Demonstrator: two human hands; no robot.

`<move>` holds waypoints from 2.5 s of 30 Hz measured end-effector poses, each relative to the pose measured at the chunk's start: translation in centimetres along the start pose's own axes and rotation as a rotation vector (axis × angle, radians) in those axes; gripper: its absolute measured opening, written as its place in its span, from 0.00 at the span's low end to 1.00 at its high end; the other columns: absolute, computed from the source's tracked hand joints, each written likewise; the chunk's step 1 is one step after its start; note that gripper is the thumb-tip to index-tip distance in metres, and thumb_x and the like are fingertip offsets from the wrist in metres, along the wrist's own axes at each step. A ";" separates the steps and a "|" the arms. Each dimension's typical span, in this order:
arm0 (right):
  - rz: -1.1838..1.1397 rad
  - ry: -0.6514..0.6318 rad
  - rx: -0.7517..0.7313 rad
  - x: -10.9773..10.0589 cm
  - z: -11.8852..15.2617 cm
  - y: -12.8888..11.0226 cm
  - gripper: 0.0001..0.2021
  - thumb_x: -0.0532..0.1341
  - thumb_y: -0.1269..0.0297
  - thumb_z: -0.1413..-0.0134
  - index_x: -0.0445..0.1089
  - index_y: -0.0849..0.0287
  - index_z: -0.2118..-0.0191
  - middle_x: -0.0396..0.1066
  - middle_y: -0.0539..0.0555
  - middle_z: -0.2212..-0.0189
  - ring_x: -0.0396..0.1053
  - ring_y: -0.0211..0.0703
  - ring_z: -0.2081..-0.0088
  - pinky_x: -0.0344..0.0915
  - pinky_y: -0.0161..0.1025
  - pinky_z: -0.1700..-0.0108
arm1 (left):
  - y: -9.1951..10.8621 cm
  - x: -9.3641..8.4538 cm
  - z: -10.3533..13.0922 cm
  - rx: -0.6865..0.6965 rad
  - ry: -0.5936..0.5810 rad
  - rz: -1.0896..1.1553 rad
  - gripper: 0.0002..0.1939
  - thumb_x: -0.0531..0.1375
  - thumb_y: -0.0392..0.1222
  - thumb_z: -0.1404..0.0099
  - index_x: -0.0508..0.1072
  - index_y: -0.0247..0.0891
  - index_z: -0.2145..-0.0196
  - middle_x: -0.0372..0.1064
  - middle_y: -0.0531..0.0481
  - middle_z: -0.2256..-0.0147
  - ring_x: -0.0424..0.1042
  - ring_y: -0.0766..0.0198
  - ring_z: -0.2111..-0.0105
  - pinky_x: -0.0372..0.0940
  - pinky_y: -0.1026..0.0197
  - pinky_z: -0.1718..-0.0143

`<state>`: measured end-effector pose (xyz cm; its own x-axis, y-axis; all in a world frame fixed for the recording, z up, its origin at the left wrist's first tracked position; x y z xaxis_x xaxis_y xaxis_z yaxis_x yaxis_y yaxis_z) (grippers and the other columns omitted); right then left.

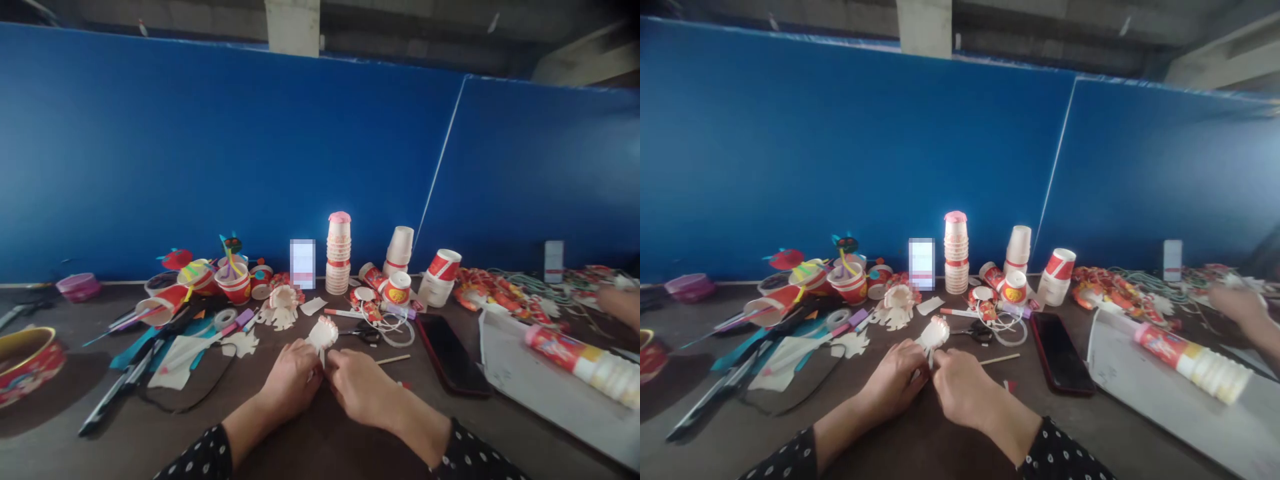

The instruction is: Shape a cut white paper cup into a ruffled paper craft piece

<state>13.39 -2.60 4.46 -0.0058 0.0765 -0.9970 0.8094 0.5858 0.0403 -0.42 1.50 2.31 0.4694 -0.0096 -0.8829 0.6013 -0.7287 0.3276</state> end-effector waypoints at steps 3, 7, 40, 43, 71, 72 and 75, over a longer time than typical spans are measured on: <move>0.019 -0.006 -0.015 -0.2 0.0 -0.1 0.10 0.52 0.70 0.46 0.71 0.64 0.67 0.70 0.58 0.65 0.65 0.42 0.67 0.59 0.37 0.64 | -0.1 0.1 0.0 0.015 0.009 0.003 0.07 0.54 0.30 0.44 0.69 0.37 0.76 0.68 0.49 0.72 0.64 0.60 0.67 0.58 0.61 0.65; 0.054 -0.041 -0.042 -0.7 -0.1 -0.4 0.10 0.54 0.70 0.47 0.72 0.64 0.70 0.71 0.57 0.67 0.65 0.41 0.68 0.59 0.36 0.65 | -0.6 0.5 0.0 -0.029 0.029 0.038 0.08 0.54 0.29 0.44 0.69 0.37 0.77 0.68 0.50 0.75 0.64 0.61 0.69 0.58 0.62 0.66; 0.113 0.063 -0.065 0.2 -0.3 -0.5 0.06 0.59 0.70 0.52 0.72 0.61 0.75 0.70 0.54 0.68 0.65 0.40 0.72 0.62 0.37 0.72 | -1.8 1.5 0.1 0.110 0.039 0.061 0.09 0.50 0.33 0.41 0.66 0.37 0.76 0.65 0.50 0.75 0.64 0.61 0.72 0.57 0.61 0.69; 0.104 0.089 -0.061 0.5 -0.3 -0.4 0.06 0.59 0.70 0.52 0.72 0.61 0.74 0.71 0.54 0.69 0.65 0.40 0.72 0.63 0.37 0.70 | -2.1 1.6 0.0 0.119 0.033 0.073 0.10 0.50 0.37 0.39 0.67 0.37 0.75 0.66 0.49 0.75 0.65 0.61 0.72 0.58 0.62 0.70; 0.114 0.058 -0.056 -0.6 0.4 -0.7 0.06 0.59 0.68 0.51 0.72 0.61 0.74 0.70 0.52 0.74 0.67 0.41 0.73 0.64 0.38 0.74 | -2.4 2.1 0.0 0.150 0.128 0.058 0.14 0.48 0.39 0.39 0.66 0.40 0.79 0.66 0.51 0.78 0.66 0.63 0.77 0.60 0.64 0.74; 0.111 0.067 -0.061 -0.4 0.4 -0.8 0.05 0.60 0.68 0.51 0.71 0.61 0.75 0.70 0.52 0.74 0.67 0.41 0.73 0.64 0.39 0.74 | -2.5 2.2 0.0 0.153 0.123 0.068 0.13 0.48 0.39 0.39 0.67 0.40 0.78 0.66 0.51 0.78 0.66 0.63 0.76 0.60 0.64 0.73; 0.096 0.076 -0.057 -0.1 0.3 -0.9 0.04 0.61 0.69 0.53 0.71 0.60 0.76 0.70 0.51 0.74 0.67 0.41 0.73 0.64 0.39 0.75 | -2.8 2.2 0.0 0.148 0.117 0.092 0.11 0.50 0.39 0.40 0.69 0.40 0.77 0.68 0.51 0.77 0.68 0.62 0.75 0.62 0.65 0.72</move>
<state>12.89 -3.38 4.54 0.0239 0.1942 -0.9807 0.7735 0.6179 0.1412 -1.10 3.52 -0.57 0.5951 -0.0076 -0.8036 0.4552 -0.8209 0.3448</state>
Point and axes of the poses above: each hand's wrist, its own z-axis away from the middle knuckle, its own x-axis out of the palm, y = z × x, the point moved 2 cm from there along -z, towards the middle knuckle
